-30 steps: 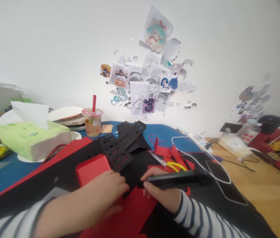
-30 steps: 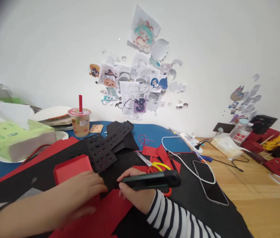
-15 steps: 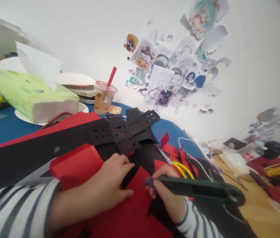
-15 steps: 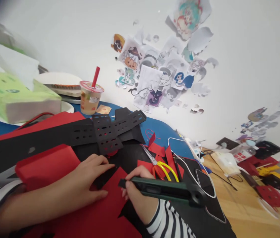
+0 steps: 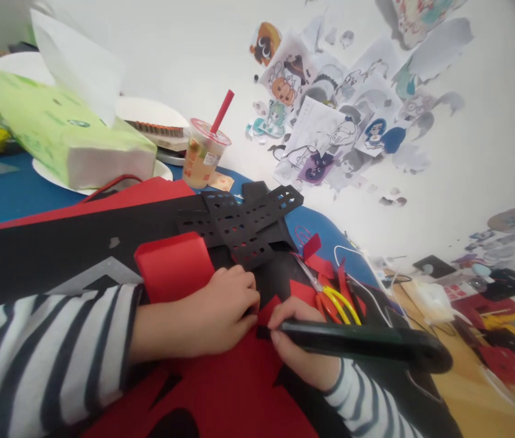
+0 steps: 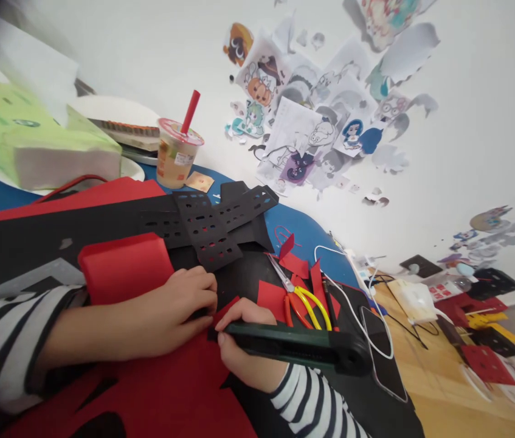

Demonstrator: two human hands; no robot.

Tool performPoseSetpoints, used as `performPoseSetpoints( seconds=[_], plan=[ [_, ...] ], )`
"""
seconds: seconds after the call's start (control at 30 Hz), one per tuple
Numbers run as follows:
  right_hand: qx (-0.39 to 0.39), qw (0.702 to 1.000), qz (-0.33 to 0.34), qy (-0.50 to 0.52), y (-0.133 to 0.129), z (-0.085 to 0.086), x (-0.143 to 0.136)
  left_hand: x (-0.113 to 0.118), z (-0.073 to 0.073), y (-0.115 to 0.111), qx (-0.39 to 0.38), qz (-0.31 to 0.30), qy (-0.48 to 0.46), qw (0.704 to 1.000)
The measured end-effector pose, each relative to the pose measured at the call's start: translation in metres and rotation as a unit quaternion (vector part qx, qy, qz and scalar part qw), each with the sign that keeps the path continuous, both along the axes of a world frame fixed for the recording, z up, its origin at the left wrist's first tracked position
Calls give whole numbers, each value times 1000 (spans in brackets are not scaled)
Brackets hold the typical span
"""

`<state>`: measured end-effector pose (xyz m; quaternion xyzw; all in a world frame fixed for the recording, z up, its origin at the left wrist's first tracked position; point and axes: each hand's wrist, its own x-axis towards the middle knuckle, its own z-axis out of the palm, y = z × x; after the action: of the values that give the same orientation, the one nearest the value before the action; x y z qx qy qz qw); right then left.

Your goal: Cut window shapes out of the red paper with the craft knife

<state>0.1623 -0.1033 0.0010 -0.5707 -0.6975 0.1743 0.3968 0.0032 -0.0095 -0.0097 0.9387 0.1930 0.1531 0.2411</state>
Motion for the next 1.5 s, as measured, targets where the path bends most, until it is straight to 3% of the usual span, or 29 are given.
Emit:
performPoseSetpoints(
  seconds=[0.13,0.53,0.87,1.2,1.5],
  plan=[
    [32,998,0,-45,-1,-2,-2,1,3,3,8,-28,6,1000],
    [53,995,-26,-86,-8,2,-12,4,-1,1,23,-6,-1,1000],
    [68,996,-40,-43,-11,-6,-11,3,0,0,31,-8,4,999],
    [73,995,-14,-64,-10,1,-13,5,-5,3,36,-15,-20,999],
    [103,988,-18,-110,-9,3,-14,3,5,3,6,-21,19,1000]
  ],
)
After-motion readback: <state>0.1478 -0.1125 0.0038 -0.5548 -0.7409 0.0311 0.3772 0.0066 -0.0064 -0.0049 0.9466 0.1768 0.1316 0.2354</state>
